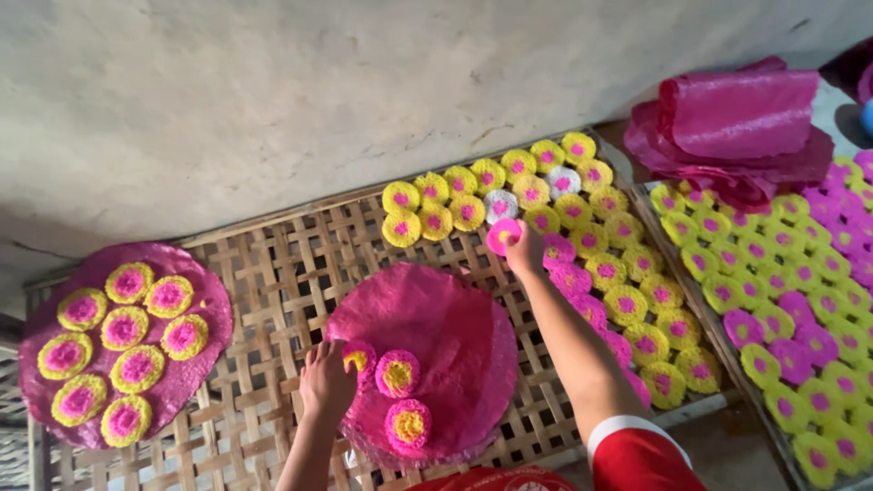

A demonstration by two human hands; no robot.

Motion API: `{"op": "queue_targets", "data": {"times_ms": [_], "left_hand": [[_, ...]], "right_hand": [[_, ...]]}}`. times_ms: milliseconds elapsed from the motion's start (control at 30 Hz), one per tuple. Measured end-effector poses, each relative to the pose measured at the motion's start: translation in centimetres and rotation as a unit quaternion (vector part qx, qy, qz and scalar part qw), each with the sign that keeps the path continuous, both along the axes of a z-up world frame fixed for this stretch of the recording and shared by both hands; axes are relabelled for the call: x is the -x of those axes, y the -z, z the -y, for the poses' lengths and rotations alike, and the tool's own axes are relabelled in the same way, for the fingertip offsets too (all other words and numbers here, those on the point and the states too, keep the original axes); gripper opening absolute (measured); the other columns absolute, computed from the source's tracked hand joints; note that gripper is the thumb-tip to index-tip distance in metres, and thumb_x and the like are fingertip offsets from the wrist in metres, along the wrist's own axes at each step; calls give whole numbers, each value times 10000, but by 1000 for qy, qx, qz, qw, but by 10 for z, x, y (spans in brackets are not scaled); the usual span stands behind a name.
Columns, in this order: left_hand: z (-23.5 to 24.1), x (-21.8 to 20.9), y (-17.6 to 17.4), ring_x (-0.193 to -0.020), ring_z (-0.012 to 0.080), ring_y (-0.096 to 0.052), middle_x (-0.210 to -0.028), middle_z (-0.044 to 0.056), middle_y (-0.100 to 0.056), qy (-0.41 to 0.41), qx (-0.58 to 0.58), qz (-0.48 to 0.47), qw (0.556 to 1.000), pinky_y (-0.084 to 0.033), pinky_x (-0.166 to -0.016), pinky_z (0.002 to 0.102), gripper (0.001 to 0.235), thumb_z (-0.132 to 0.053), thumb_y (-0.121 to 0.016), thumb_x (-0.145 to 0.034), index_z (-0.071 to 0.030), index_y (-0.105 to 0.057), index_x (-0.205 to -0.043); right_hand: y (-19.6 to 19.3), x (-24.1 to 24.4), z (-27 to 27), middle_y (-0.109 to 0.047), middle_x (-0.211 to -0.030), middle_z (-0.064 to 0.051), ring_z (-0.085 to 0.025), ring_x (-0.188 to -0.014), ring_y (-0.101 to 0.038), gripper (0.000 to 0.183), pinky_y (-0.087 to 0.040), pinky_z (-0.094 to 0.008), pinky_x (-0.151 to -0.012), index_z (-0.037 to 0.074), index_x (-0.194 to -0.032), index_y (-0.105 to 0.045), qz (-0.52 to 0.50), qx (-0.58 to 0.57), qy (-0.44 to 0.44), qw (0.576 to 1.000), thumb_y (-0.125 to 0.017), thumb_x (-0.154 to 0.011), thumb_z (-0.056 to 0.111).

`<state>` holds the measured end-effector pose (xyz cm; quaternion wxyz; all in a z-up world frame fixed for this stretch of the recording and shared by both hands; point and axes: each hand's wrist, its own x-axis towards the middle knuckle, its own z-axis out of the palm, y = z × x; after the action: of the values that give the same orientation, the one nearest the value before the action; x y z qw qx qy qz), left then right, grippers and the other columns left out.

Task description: The person arranges small, round, yellow and pink decorative items onto a pink circular mat placed on a woven bamboo rack. They pick up the items one by one and place them in rows, occasionally adjusting the mat or the items already placed.

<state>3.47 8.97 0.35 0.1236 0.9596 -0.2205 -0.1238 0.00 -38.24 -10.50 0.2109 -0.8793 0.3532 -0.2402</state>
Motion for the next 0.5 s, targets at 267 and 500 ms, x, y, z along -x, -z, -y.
{"op": "queue_targets", "data": {"times_ms": [267,500], "left_hand": [[-17,3,-17,-1065,251,-645,-1080,14,-679,40,76,-5,996,-500,-931,454,316,-178,-756,-759,-161,-645,-1055],[3,43,-27,-494,138,-627,-715,35,-687,-33,200,-67,977,-537,-416,269,97,-71,-654,-852,-107,-630,-939]], "right_hand": [[-53,9,-27,-625,-1172,-202,-381,-1096,-614,470,-538,-475,-915,56,-1267,-590,-75,115,27,990,-728,-822,122],[-87,81,-200,-744,-1038,-87,-200,-1069,-697,369,-513,-327,-1037,58,-944,-723,87,-458,-337,818,-628,-1013,407]]}}
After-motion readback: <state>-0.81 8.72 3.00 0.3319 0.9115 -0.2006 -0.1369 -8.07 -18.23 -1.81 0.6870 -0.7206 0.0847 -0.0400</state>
